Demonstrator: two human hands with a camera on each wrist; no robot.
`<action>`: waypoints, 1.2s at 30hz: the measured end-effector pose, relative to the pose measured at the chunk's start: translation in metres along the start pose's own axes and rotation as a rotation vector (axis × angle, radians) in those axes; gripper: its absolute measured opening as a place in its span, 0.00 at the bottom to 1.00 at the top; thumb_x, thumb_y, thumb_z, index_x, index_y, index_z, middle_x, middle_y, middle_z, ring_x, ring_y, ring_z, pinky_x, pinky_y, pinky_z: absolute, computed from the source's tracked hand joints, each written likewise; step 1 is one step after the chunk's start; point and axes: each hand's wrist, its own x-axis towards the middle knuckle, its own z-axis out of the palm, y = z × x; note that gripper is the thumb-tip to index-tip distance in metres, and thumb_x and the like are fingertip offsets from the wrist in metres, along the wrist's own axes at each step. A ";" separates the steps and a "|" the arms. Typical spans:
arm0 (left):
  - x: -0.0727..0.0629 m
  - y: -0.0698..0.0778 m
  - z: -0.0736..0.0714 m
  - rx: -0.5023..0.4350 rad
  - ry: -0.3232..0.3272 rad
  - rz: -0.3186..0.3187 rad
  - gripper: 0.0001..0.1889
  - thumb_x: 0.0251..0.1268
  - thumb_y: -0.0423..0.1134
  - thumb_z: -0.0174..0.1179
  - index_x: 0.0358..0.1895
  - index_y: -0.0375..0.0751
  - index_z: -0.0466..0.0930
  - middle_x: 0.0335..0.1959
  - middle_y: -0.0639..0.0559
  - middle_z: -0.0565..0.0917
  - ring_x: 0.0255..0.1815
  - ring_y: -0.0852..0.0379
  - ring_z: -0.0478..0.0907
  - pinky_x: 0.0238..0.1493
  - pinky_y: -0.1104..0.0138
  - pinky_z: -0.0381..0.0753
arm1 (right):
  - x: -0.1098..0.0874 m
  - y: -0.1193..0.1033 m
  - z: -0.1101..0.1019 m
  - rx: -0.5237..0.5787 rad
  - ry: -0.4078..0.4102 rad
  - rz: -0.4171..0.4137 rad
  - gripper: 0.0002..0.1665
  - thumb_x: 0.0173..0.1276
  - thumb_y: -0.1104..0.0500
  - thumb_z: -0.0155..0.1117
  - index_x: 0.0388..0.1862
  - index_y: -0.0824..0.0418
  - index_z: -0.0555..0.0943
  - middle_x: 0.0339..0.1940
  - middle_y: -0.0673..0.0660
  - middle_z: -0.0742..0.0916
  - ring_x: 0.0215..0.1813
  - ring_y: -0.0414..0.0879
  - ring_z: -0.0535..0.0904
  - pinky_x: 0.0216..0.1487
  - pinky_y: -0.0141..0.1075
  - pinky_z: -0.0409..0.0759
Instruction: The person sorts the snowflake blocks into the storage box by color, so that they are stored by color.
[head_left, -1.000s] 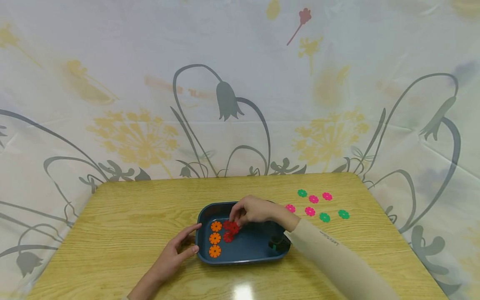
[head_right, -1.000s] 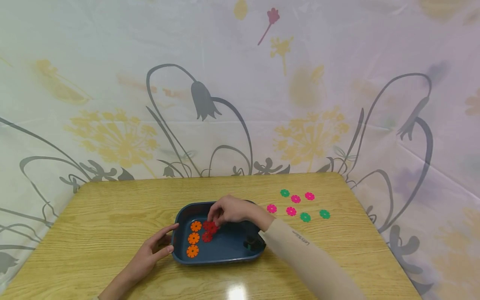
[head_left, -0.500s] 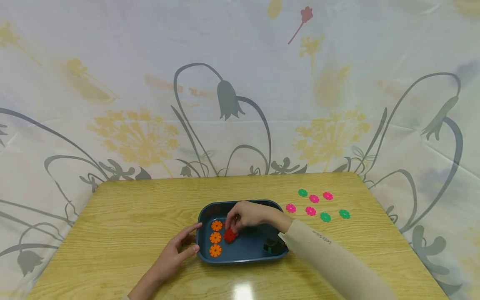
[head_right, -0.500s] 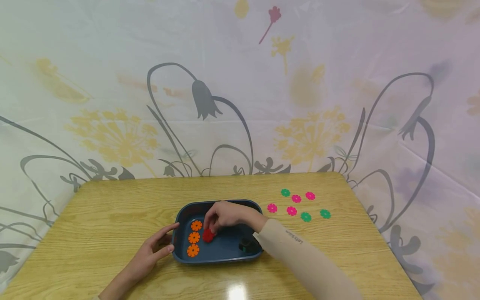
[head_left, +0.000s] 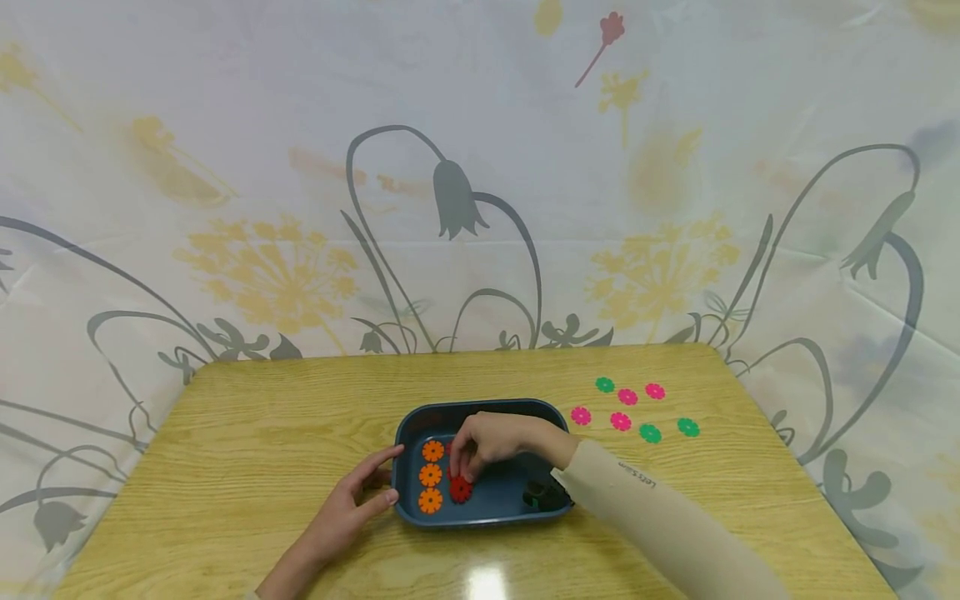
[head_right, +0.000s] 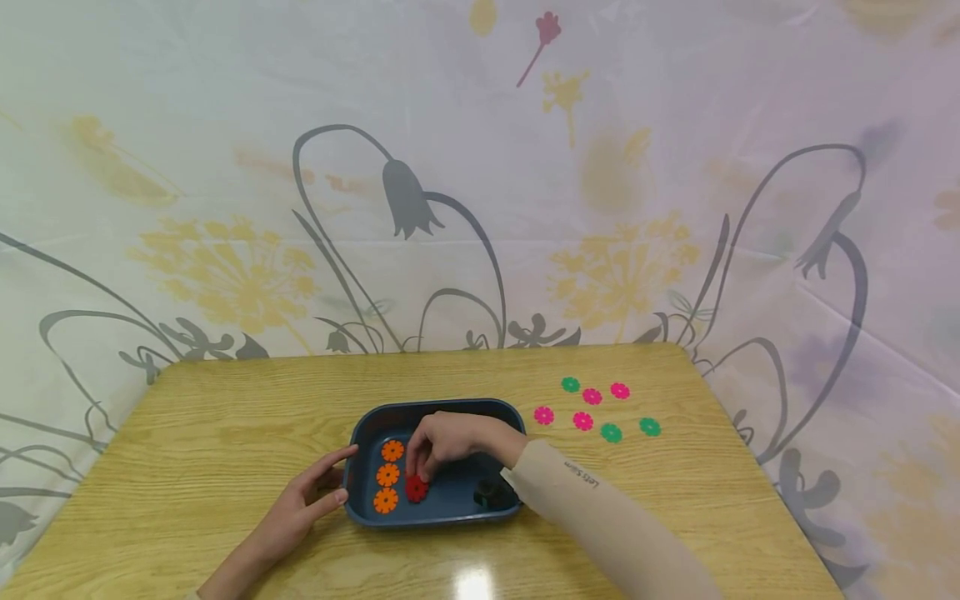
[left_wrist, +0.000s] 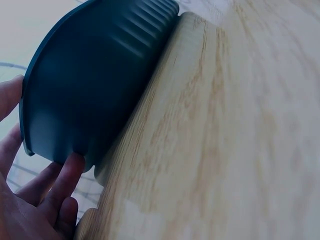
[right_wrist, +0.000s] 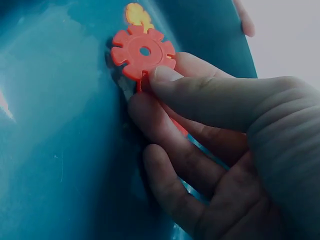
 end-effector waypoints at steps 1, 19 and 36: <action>0.000 0.000 0.000 -0.001 0.000 0.001 0.27 0.67 0.34 0.54 0.69 0.42 0.62 0.58 0.40 0.72 0.52 0.47 0.73 0.48 0.65 0.72 | 0.000 0.000 0.000 -0.002 -0.002 0.001 0.08 0.56 0.67 0.69 0.31 0.53 0.85 0.27 0.47 0.85 0.30 0.37 0.81 0.35 0.30 0.78; 0.000 0.001 -0.001 0.015 0.008 -0.001 0.27 0.67 0.35 0.55 0.68 0.42 0.63 0.61 0.41 0.70 0.52 0.48 0.73 0.48 0.65 0.73 | 0.003 0.001 0.004 -0.032 -0.015 0.013 0.08 0.57 0.66 0.69 0.31 0.52 0.85 0.27 0.46 0.85 0.30 0.36 0.80 0.36 0.29 0.78; 0.001 -0.001 0.000 0.004 0.006 0.033 0.27 0.67 0.33 0.55 0.68 0.40 0.62 0.60 0.40 0.70 0.52 0.49 0.74 0.48 0.66 0.73 | 0.001 -0.002 0.005 -0.060 -0.011 0.013 0.07 0.55 0.64 0.70 0.32 0.52 0.86 0.26 0.42 0.85 0.30 0.35 0.79 0.35 0.29 0.77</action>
